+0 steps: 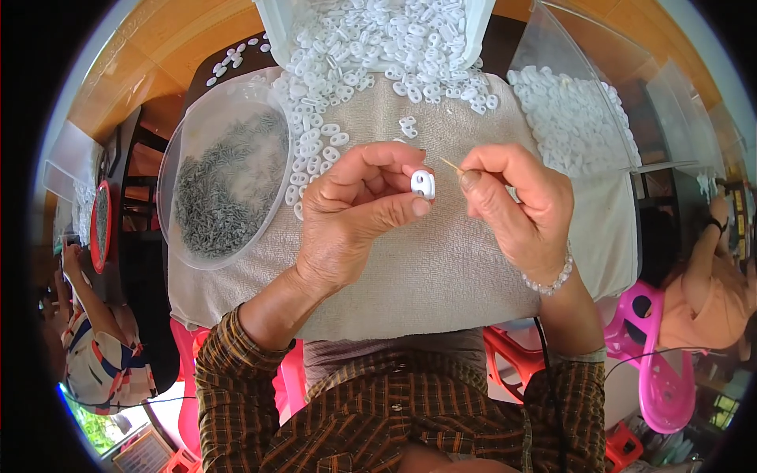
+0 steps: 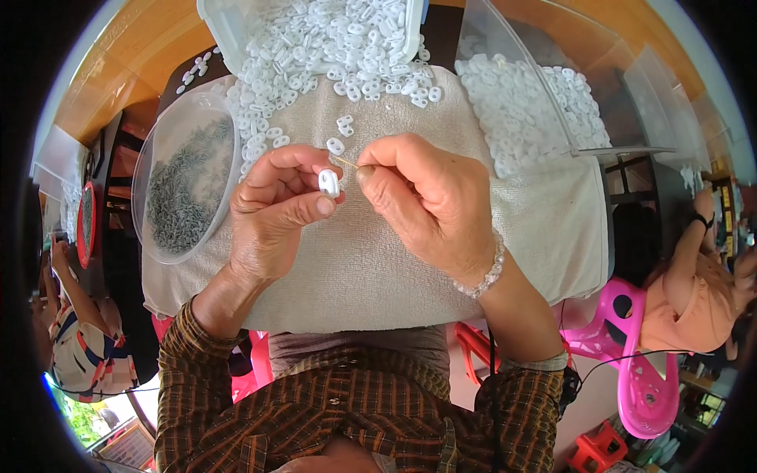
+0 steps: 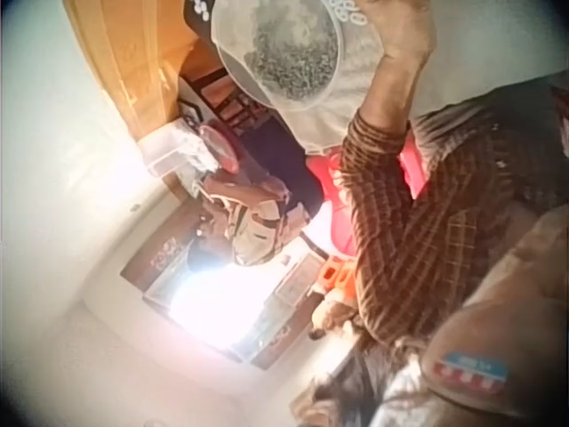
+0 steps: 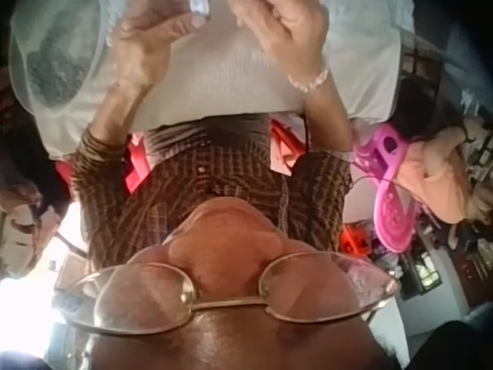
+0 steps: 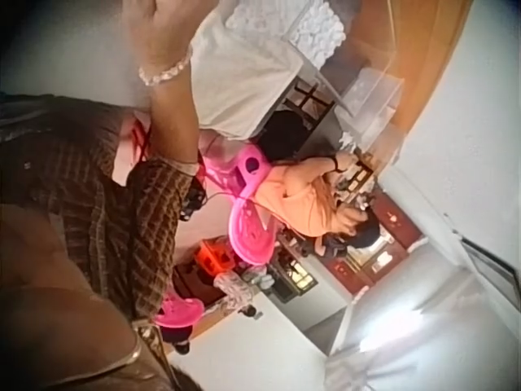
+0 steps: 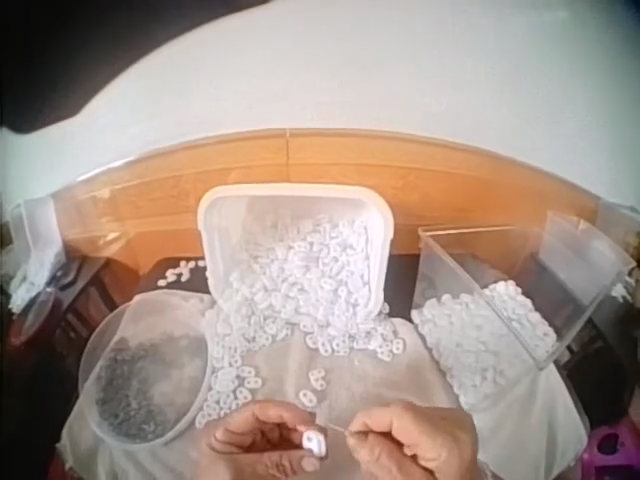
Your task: Inspecting small white plastic ring-shaped components and using a toothpick-like tool to clean or clear the central holes.
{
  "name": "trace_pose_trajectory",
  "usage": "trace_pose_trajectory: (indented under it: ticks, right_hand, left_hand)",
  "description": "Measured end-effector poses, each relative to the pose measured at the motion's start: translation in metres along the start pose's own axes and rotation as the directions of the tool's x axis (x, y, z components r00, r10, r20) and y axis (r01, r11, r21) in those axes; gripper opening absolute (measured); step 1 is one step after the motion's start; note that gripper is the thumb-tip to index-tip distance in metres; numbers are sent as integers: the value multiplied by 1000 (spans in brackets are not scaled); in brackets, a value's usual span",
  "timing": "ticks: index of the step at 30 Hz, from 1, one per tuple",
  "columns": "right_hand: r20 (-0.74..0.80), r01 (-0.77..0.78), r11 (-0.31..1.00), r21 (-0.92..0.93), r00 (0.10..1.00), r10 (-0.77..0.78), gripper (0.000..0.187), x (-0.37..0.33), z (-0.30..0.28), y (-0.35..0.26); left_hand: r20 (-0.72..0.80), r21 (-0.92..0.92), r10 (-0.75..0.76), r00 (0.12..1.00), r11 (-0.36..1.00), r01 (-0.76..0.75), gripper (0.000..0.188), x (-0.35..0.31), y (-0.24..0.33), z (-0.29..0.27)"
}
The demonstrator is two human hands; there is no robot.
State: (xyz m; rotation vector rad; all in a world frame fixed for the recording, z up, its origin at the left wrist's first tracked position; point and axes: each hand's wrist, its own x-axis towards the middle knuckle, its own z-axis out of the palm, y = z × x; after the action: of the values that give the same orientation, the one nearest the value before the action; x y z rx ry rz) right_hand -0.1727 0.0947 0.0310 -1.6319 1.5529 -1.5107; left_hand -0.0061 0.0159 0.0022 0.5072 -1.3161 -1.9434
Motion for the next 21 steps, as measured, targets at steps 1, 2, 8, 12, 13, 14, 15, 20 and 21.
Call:
trace_pose_trajectory:
  ticks: [1, 2, 8, 12, 13, 14, 15, 20, 21]
  right_hand:
    - [2, 1, 1000, -2, 1000, -1, 4, 0, 2, 1]
    - [25, -35, 998, 48, 999, 34, 6, -1, 5, 3]
    - [167, -240, 960, 141, 962, 216, 7, 0, 5, 0]
    - [175, -259, 962, 83, 954, 242, 9, 0, 2, 3]
    - [172, -260, 962, 83, 955, 243, 9, 0, 2, 2]
    - [166, -270, 957, 102, 954, 251, 10, 0, 2, 1]
    - [160, -281, 952, 122, 952, 260, 11, 0, 2, 0]
    - [158, -274, 952, 133, 955, 253, 10, 0, -1, 3]
    - [158, -239, 960, 148, 964, 216, 9, 0, -1, 4]
  left_hand:
    - [-8, 5, 0, 1000, 1000, 0, 37, 0, 0, 0]
    - [-8, 3, 2, 1000, 1000, -2, 37, 0, 0, 1]
    - [60, 104, 72, 996, 992, -78, 39, -2, 0, 2]
    - [74, 97, 35, 997, 994, -42, 40, -2, 0, 5]
    - [68, 67, 20, 997, 997, -25, 41, -2, 0, 6]
    - [72, 67, 18, 997, 997, -23, 41, -2, 0, 6]
    - [71, 37, -12, 997, 999, 9, 38, -1, -1, 5]
    - [76, -45, -127, 989, 990, 130, 27, 2, 0, 3]
    - [83, -21, -130, 988, 991, 132, 23, 1, -1, 3]
